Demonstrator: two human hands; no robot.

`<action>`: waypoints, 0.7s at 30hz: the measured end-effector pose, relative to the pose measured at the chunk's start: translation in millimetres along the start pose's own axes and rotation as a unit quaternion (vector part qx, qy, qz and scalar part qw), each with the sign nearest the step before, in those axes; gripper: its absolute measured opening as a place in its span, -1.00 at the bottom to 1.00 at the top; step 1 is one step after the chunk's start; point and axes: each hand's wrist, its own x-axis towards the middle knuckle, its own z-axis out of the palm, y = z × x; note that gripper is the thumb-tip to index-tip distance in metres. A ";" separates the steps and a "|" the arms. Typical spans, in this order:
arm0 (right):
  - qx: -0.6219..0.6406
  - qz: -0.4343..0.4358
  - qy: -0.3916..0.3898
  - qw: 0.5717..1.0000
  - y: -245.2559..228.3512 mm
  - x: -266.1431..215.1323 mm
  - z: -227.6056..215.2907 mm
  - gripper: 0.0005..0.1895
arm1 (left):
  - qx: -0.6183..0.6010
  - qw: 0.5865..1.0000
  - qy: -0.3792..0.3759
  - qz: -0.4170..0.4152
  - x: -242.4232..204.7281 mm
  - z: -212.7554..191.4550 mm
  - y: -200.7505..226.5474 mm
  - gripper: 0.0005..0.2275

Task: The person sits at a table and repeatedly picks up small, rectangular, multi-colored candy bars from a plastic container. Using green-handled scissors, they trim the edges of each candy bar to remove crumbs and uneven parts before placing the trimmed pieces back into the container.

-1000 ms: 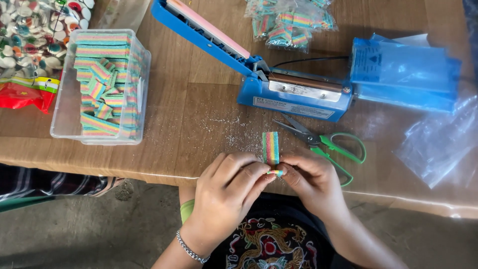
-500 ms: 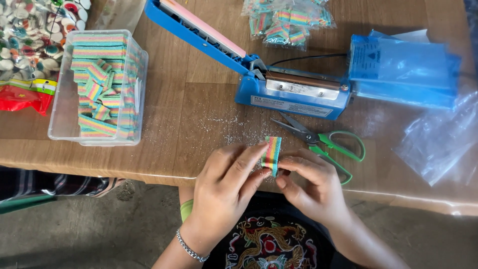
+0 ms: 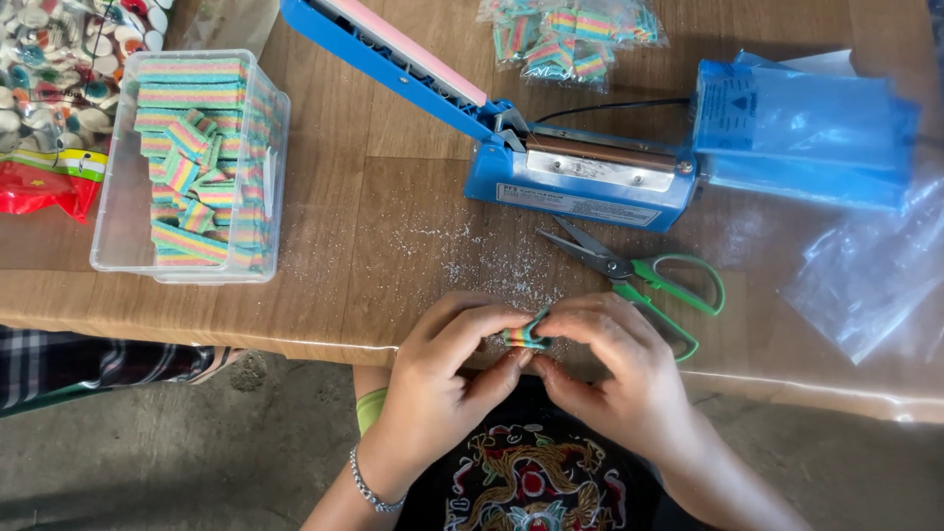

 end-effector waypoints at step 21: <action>0.039 0.000 0.026 0.999 14.4 -9.1 2.2 -0.63 | 0.007 0.996 0.068 0.058 -8.7 8.8 -5.6 -0.83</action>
